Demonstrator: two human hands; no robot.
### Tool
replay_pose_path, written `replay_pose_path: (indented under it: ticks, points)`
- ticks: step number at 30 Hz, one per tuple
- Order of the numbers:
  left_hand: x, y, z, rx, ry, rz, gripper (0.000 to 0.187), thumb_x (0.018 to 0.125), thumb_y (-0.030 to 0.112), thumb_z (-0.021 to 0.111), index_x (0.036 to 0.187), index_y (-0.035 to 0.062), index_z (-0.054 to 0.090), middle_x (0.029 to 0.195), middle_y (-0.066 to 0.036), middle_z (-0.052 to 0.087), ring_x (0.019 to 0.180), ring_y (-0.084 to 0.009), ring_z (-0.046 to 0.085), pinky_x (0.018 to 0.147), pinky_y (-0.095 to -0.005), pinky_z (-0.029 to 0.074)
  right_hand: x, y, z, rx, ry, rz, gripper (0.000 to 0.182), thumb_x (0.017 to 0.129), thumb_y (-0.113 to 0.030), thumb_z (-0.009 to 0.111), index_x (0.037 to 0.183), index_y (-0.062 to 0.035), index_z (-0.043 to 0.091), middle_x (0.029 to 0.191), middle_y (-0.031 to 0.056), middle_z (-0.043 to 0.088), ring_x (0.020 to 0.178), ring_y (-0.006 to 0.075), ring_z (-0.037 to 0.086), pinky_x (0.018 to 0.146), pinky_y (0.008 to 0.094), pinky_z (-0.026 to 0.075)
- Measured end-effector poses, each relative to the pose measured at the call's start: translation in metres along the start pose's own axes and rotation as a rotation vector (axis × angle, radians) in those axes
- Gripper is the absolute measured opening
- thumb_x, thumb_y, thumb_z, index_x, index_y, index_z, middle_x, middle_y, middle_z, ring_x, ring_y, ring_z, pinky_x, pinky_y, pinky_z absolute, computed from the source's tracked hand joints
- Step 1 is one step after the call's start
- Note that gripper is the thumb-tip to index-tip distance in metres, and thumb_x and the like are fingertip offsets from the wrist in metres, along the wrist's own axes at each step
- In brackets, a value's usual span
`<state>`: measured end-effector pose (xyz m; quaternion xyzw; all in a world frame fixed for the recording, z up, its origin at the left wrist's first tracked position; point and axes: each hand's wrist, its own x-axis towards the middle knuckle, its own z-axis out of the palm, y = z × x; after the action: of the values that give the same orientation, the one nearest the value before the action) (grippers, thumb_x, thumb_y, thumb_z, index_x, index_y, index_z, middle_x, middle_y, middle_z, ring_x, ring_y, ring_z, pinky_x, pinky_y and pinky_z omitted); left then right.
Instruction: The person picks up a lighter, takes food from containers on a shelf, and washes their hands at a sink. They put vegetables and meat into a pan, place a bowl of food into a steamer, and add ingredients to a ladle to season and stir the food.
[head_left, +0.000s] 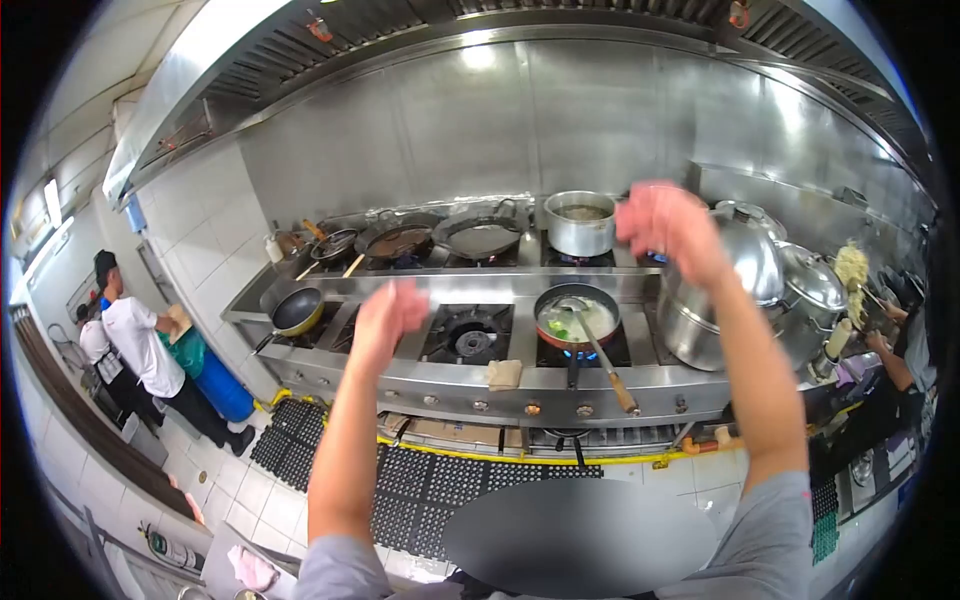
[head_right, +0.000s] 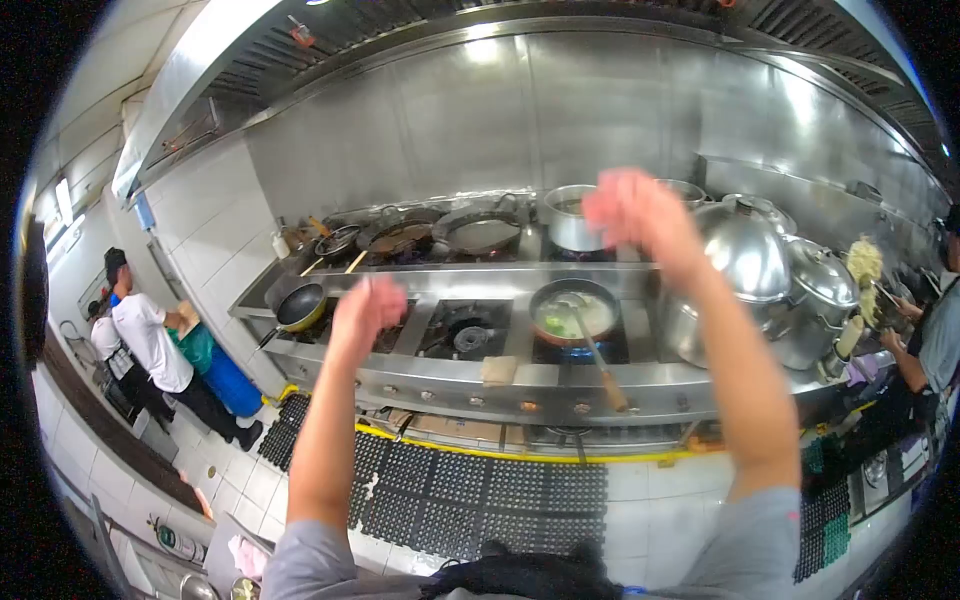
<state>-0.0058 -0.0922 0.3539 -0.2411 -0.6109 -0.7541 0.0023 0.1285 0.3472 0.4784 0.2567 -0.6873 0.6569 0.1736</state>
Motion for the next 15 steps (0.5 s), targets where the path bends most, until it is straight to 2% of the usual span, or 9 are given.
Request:
replay_pose_path:
  ticks: [2, 4, 7, 8, 9, 10, 11, 13, 15]
  points:
    - [0.051, 0.087, 0.04, 0.018, -0.087, 0.17, 0.048, 0.104, 0.041, 0.043, 0.128, 0.0023, 0.058, 0.114, -0.015, 0.069, 0.097, -0.022, 0.066, 0.083, -0.0346, 0.05, 0.072, -0.041, 0.006, -0.004, 0.01, -0.124, 0.052, 0.099, -0.041, 0.051, 0.133, -0.0026, 0.047, 0.124, 0.0173, 0.063, 0.106, 0.0243, 0.064, 0.086, 0.0368, 0.052]
    - [0.089, 0.151, 0.084, 0.111, 0.067, 0.341, 0.045, 0.103, 0.039, 0.049, 0.131, 0.0044, 0.055, 0.116, -0.014, 0.068, 0.101, -0.0217, 0.066, 0.088, -0.0339, 0.05, 0.139, -0.074, 0.013, -0.09, 0.15, -0.169, 0.056, 0.096, -0.043, 0.058, 0.133, -0.0031, 0.047, 0.123, 0.0157, 0.063, 0.107, 0.0226, 0.064, 0.087, 0.0371, 0.051]
    - [0.158, 0.2, 0.112, 0.432, 0.219, 0.882, 0.056, 0.098, 0.045, 0.055, 0.134, 0.0027, 0.052, 0.12, -0.014, 0.066, 0.106, -0.0221, 0.065, 0.09, -0.033, 0.05, 0.189, -0.126, 0.037, 0.035, 0.219, -0.275, 0.056, 0.096, -0.048, 0.056, 0.128, -0.0033, 0.048, 0.125, 0.0158, 0.062, 0.117, 0.0226, 0.059, 0.098, 0.0355, 0.044]
    - [0.167, 0.219, 0.125, 0.402, 0.287, 0.862, 0.052, 0.097, 0.044, 0.057, 0.126, 0.001, 0.058, 0.115, -0.011, 0.069, 0.099, -0.0206, 0.067, 0.086, -0.0345, 0.051, 0.225, -0.128, -0.003, 0.174, 0.019, -0.354, 0.051, 0.099, -0.046, 0.053, 0.127, -0.0031, 0.048, 0.129, 0.0165, 0.06, 0.122, 0.0237, 0.056, 0.102, 0.0386, 0.04]
    - [0.178, 0.24, 0.134, 0.308, 0.156, 0.793, 0.083, 0.091, 0.062, 0.056, 0.14, -0.0033, 0.044, 0.133, -0.022, 0.055, 0.116, -0.0307, 0.059, 0.094, -0.0395, 0.049, 0.231, -0.149, 0.007, 0.302, 0.17, -0.342, 0.051, 0.101, -0.042, 0.048, 0.132, -0.0014, 0.045, 0.138, 0.0173, 0.053, 0.129, 0.0268, 0.051, 0.107, 0.0425, 0.037]
    - [0.153, 0.258, 0.136, 0.23, -0.032, 0.768, 0.086, 0.093, 0.064, 0.052, 0.14, -0.0071, 0.042, 0.13, -0.021, 0.056, 0.106, -0.0253, 0.06, 0.09, -0.0365, 0.048, 0.248, -0.155, -0.006, 0.218, 0.158, -0.445, 0.06, 0.102, -0.043, 0.047, 0.142, 0.0002, 0.033, 0.146, 0.0165, 0.044, 0.137, 0.0312, 0.039, 0.114, 0.0432, 0.029]
    - [0.16, 0.268, 0.154, 0.096, 0.046, 0.712, 0.089, 0.094, 0.068, 0.045, 0.139, -0.0084, 0.042, 0.132, -0.022, 0.054, 0.11, -0.0252, 0.059, 0.089, -0.0368, 0.049, 0.264, -0.159, -0.02, 0.135, 0.157, -0.555, 0.072, 0.102, -0.044, 0.045, 0.151, 0.0017, 0.021, 0.154, 0.0157, 0.034, 0.145, 0.0356, 0.028, 0.121, 0.044, 0.02]
    - [0.156, 0.286, 0.159, 0.004, -0.048, 0.643, 0.099, 0.092, 0.074, 0.037, 0.146, -0.0081, 0.029, 0.145, -0.026, 0.04, 0.127, -0.0324, 0.05, 0.1, -0.04, 0.046, 0.227, -0.195, 0.037, 0.46, 0.232, -0.512, 0.104, 0.083, -0.086, 0.031, 0.131, 0.0047, 0.047, 0.131, 0.0166, 0.052, 0.119, 0.0324, 0.047, 0.103, 0.0481, 0.036]
    - [0.149, 0.289, 0.167, -0.142, -0.095, 0.677, 0.103, 0.09, 0.077, 0.034, 0.15, -0.0057, 0.021, 0.15, -0.027, 0.031, 0.135, -0.0344, 0.039, 0.107, -0.0434, 0.039, 0.198, -0.2, 0.032, 0.676, -0.042, -0.352, 0.106, 0.081, -0.086, 0.034, 0.131, 0.006, 0.046, 0.127, 0.0181, 0.053, 0.113, 0.0307, 0.05, 0.1, 0.0459, 0.038]
